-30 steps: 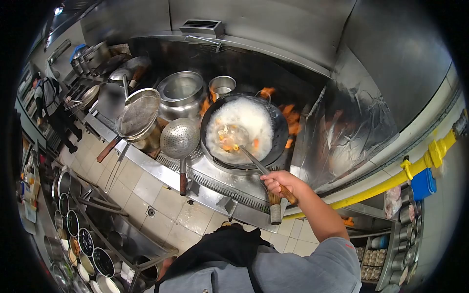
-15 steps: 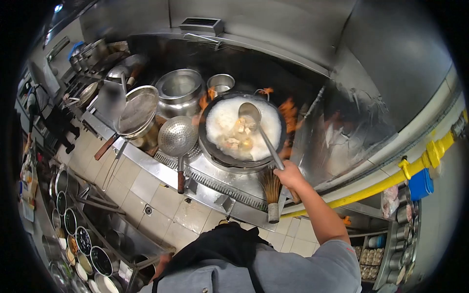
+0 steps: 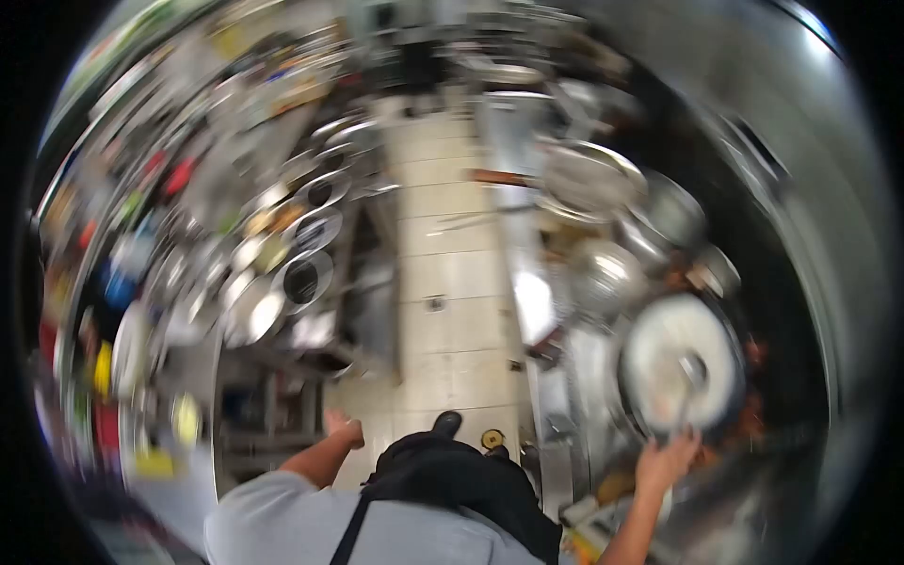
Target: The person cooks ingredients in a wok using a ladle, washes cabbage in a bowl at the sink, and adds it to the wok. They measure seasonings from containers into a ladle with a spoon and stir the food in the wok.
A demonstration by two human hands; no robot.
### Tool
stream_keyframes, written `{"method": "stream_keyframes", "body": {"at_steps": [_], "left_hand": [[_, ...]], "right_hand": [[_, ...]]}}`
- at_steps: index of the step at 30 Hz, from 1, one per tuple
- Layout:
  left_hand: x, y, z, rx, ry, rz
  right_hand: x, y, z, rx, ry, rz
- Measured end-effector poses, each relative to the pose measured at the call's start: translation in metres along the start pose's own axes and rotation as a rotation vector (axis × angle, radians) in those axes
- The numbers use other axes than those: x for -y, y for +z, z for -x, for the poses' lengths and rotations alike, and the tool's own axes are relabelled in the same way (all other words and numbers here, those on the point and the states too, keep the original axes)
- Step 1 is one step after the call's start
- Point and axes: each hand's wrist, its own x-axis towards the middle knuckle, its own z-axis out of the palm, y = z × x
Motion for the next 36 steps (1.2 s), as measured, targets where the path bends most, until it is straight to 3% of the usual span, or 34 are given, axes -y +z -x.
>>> {"method": "stream_keyframes", "body": {"at_steps": [1,3,4,6,7,9,10,12,14,15,16,17,18,19,21,22,27,30,31,33,34,36], "left_hand": [[0.01,0.035,0.016,-0.072,0.059,-0.254],[0.023,0.112,0.041,0.106,-0.071,0.709],[0.023,0.131,0.072,0.1,-0.159,0.8],[0.015,0.14,0.134,0.422,-0.818,1.552],[0.015,0.187,0.144,0.422,-0.856,1.617],[0.016,0.285,0.151,0.224,-0.411,0.751],[0.015,0.289,0.172,0.228,-0.43,0.782],[0.024,0.286,0.212,0.356,-0.679,1.276],[0.034,0.297,0.227,0.343,-0.721,1.453],[0.041,0.306,0.224,0.327,-0.749,1.609],[0.053,0.325,0.219,0.326,-0.751,1.614],[0.061,0.34,0.204,0.222,-0.485,1.34],[0.08,0.357,0.191,0.115,-0.236,1.052],[0.096,0.327,0.213,0.001,-0.463,1.366],[0.127,0.341,0.196,-0.279,-0.398,1.387],[0.15,0.34,0.198,-0.279,-0.379,1.435],[0.236,0.33,0.253,-0.455,-0.434,1.552],[0.255,0.365,0.288,-0.509,-0.603,1.971],[0.251,0.392,0.295,-0.448,-0.669,1.908],[0.229,0.434,0.312,-0.358,-0.8,1.772],[0.208,0.448,0.324,-0.314,-0.86,1.706],[0.153,0.497,0.33,-0.276,-0.87,1.646]], "right_hand": [[0.009,0.008,-0.013,-0.09,-0.141,-0.082],[0.054,0.015,-0.027,-0.124,-0.316,-0.382],[0.076,0.029,-0.029,-0.09,-0.393,-0.468],[0.117,0.049,-0.023,0.004,-0.553,-0.669],[0.135,0.058,-0.014,0.064,-0.638,-0.783],[0.169,0.067,0.013,0.184,-0.747,-0.822],[0.188,0.062,0.038,0.274,-0.774,-0.839],[0.226,0.049,0.085,0.353,-0.826,-0.853],[0.256,0.04,0.13,0.678,-0.909,-0.918],[0.268,0.037,0.148,0.67,-0.924,-0.916],[0.281,0.032,0.17,0.737,-1.072,-0.817],[0.295,0.029,0.19,0.793,-1.22,-0.711],[0.309,0.019,0.213,0.858,-1.226,-0.593],[0.321,0.021,0.236,0.861,-1.229,-0.608],[0.336,0.034,0.271,0.994,-1.337,-0.267],[0.346,0.027,0.296,1.016,-1.394,-0.146],[0.392,0.026,0.401,1.15,-1.519,-0.212],[0.425,0.033,0.452,1.052,-1.85,-0.144],[0.436,0.028,0.468,1.056,-1.864,-0.154],[0.476,0.011,0.505,1.285,-1.772,-0.18],[0.496,0.016,0.524,1.314,-1.732,-0.394],[0.546,0.01,0.569,1.697,-1.165,-0.627]]}}
